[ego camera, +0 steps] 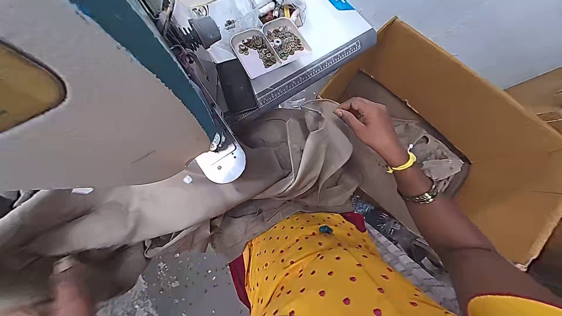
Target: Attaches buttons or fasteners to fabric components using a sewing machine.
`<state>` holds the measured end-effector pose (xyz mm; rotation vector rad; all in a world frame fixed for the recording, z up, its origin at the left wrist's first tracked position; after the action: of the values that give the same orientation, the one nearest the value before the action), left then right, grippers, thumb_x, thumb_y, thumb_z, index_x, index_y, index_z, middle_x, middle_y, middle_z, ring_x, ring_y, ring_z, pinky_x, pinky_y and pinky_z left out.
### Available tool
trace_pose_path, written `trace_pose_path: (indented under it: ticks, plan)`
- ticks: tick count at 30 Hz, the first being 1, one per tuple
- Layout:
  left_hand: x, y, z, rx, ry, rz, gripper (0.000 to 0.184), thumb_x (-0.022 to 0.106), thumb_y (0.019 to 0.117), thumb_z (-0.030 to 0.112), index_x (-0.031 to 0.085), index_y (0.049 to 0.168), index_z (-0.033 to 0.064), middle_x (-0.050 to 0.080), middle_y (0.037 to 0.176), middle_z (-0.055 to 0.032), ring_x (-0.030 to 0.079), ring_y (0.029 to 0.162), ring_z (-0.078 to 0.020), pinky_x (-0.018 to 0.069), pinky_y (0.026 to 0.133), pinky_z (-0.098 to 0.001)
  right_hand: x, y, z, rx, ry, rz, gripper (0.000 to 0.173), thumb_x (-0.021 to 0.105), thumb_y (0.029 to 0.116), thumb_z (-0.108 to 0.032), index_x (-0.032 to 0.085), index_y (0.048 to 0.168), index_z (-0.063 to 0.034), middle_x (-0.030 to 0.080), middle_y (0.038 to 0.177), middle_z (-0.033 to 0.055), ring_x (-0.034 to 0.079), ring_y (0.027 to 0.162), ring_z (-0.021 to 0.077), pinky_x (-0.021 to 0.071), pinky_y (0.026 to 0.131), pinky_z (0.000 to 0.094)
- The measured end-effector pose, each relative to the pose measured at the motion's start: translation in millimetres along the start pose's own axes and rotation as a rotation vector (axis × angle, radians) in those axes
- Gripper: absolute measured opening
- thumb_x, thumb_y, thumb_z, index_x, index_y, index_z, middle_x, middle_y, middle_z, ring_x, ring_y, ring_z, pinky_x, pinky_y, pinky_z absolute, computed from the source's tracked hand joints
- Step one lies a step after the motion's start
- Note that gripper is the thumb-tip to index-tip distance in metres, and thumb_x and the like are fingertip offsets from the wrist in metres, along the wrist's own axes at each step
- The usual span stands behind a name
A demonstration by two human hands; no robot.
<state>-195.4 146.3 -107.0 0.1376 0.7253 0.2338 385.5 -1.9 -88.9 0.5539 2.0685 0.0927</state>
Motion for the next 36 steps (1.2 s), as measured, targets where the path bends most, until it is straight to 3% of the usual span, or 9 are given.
trace_pose_path:
  ticks: [6,11,15,17,19,22,29,32,36]
  plan:
    - [105,-69,79,0.265,0.228,-0.205,0.087,0.059,0.0968,0.039,0.024,0.15,-0.0205,0.022,0.151,-0.0502,0.025,0.142,-0.0645,0.0225,0.118,-0.0641,35,-22,2,0.072,0.131,-0.148,0.024,0.061,0.1034,-0.025,0.075,0.108,-0.0067,0.073,0.101,0.0094,0.071,0.091,0.0219,0.0583,0.084,0.0457]
    - [129,-91,120,0.499,0.156,-0.168,0.07,0.056,0.0979,0.035,0.041,0.148,-0.0118,0.022,0.152,-0.0485,0.024,0.144,-0.0623,0.0258,0.118,-0.0607,55,8,-35,-0.096,0.156,-0.184,0.034,0.06,0.1028,-0.032,0.07,0.125,-0.0075,0.068,0.129,0.0117,0.063,0.122,0.0278,0.0505,0.103,0.0504]
    - [148,-130,146,0.738,0.042,-0.202,0.025,0.059,0.1003,0.02,0.072,0.114,0.0034,0.06,0.127,-0.0318,0.055,0.126,-0.0432,0.0428,0.108,-0.0505,90,39,-42,-0.058,0.038,-0.5,0.059,0.054,0.1019,-0.055,0.06,0.143,-0.0124,0.066,0.136,0.011,0.059,0.129,0.0308,0.0364,0.115,0.0599]
    - [166,-146,150,0.849,0.038,-0.341,0.023,0.056,0.1028,0.026,0.073,0.112,0.0135,0.068,0.114,-0.016,0.064,0.109,-0.0315,0.0507,0.094,-0.0457,104,39,-29,-0.01,0.02,-0.665,0.058,0.06,0.0989,-0.055,0.068,0.13,-0.0076,0.072,0.111,0.0179,0.069,0.104,0.036,0.0487,0.094,0.0646]
    - [185,-142,146,0.897,0.072,-0.456,0.036,0.055,0.1022,0.037,0.071,0.123,0.0124,0.067,0.127,-0.018,0.063,0.118,-0.0387,0.0501,0.097,-0.0555,96,34,-27,-0.053,0.165,-0.723,0.033,0.072,0.0955,-0.035,0.071,0.096,-0.0023,0.063,0.073,0.0106,0.06,0.067,0.0239,0.0481,0.064,0.0479]
    - [205,-111,131,0.828,0.094,-0.506,0.059,0.046,0.1038,0.051,0.062,0.135,0.0027,0.057,0.141,-0.0262,0.052,0.132,-0.049,0.0367,0.108,-0.0706,17,29,-28,-0.058,0.336,-0.437,0.016,0.074,0.0925,-0.019,0.07,0.087,-0.0047,0.065,0.077,0.0028,0.059,0.067,0.0116,0.0508,0.064,0.0344]
    - [237,-98,171,0.942,0.013,-0.512,0.071,0.044,0.1016,0.057,0.055,0.145,0.0016,0.052,0.148,-0.0261,0.049,0.139,-0.0437,0.0385,0.113,-0.0598,-191,-7,51,0.22,0.011,0.743,0.029,0.061,0.1024,-0.022,0.062,0.115,0.0039,0.067,0.106,0.0139,0.065,0.093,0.0113,0.0532,0.085,0.0295]
    - [242,-119,187,0.956,-0.135,-0.632,0.062,0.048,0.103,0.049,0.056,0.144,0.0032,0.047,0.152,-0.0256,0.042,0.144,-0.0424,0.035,0.117,-0.0578,-205,-6,29,0.031,0.001,0.777,0.027,0.056,0.1047,-0.017,0.065,0.121,0.0029,0.063,0.129,0.0181,0.061,0.122,0.0204,0.0532,0.099,0.0329]
    - [235,-137,220,0.926,-0.354,-0.743,0.061,0.054,0.1026,0.047,0.053,0.146,0.0031,0.047,0.153,-0.022,0.046,0.142,-0.0287,0.0423,0.114,-0.0438,-192,12,-37,-0.282,0.263,0.706,0.016,0.052,0.1051,-0.01,0.066,0.108,-0.0029,0.059,0.127,0.0085,0.055,0.126,0.0123,0.0504,0.102,0.0262]
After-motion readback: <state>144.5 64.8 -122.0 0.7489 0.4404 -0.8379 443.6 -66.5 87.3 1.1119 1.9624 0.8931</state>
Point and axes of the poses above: each hand's wrist, its own y-axis towards the middle knuckle, its own x-axis out of the palm, z = x × y, the point moved 7 cm from there along y, towards the middle knuckle
